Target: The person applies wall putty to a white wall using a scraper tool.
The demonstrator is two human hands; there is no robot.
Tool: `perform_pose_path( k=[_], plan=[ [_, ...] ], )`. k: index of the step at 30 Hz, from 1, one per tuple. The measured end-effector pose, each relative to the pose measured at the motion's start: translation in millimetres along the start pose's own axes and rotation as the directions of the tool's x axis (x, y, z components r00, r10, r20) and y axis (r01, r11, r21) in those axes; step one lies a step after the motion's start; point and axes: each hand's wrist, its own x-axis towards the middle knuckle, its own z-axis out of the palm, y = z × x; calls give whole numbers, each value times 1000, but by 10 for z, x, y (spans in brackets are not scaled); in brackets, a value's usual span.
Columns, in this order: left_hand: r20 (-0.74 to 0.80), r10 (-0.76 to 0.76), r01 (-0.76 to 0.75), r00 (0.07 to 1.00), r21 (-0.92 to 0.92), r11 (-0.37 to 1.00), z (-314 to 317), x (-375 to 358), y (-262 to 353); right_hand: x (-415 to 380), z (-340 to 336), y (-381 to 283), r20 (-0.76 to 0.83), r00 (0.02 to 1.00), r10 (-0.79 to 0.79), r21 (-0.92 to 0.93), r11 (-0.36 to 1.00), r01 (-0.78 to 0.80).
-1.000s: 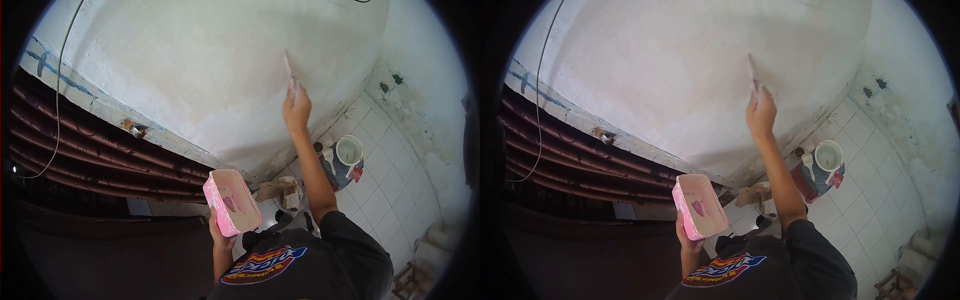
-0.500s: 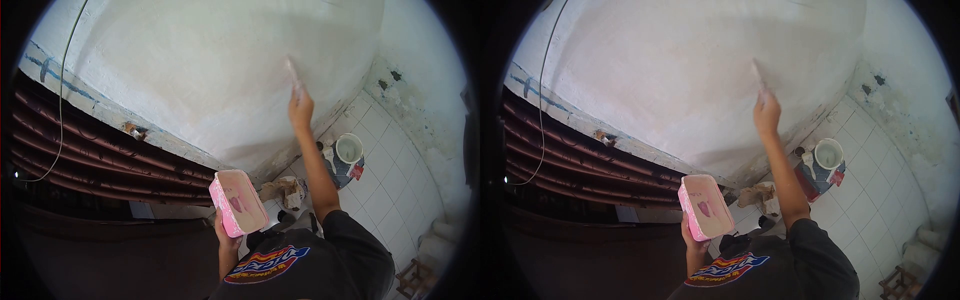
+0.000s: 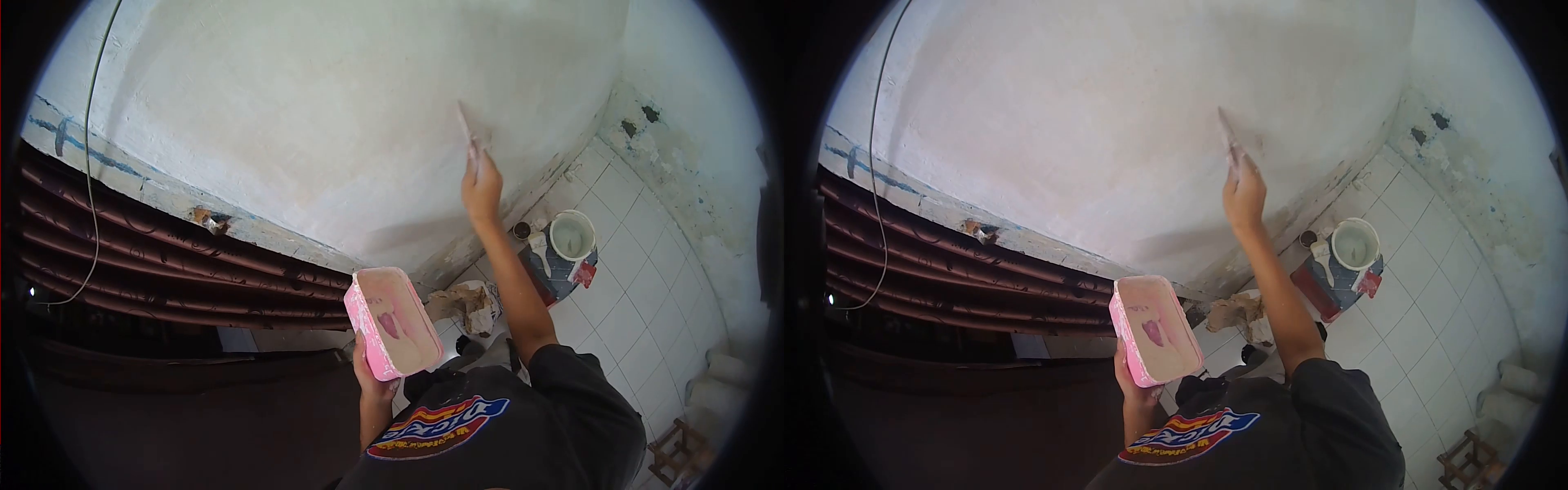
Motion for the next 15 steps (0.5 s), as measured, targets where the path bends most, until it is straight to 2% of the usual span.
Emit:
perform_pose_path(
  k=[4, 6, 7, 9, 13, 15],
  plan=[
    [17, -2, 1, 1000, 25, 1000, -58, -9, 9, -589, 16, -206, 107, 994, 14, -15, 1000, -13],
    [34, -16, 14, 999, 59, 998, -34, -18, 44, -689, -14, -272, 169, 986, 10, 113, 993, -30],
    [34, -17, 15, 999, 64, 998, -32, -17, 45, -629, -46, -272, 167, 986, 15, 114, 993, -34],
    [33, -2, 0, 999, 61, 998, -62, -20, 45, -409, -118, -233, 103, 969, 223, 193, 951, -240],
    [5, 24, -24, 1000, 56, 998, -75, -45, 31, -173, -28, -77, 30, 958, 284, 134, 949, -285],
    [-12, 18, -18, 1000, 16, 1000, -118, -36, 27, -352, 138, -146, -30, 1000, 6, -12, 1000, -6]
  ],
)
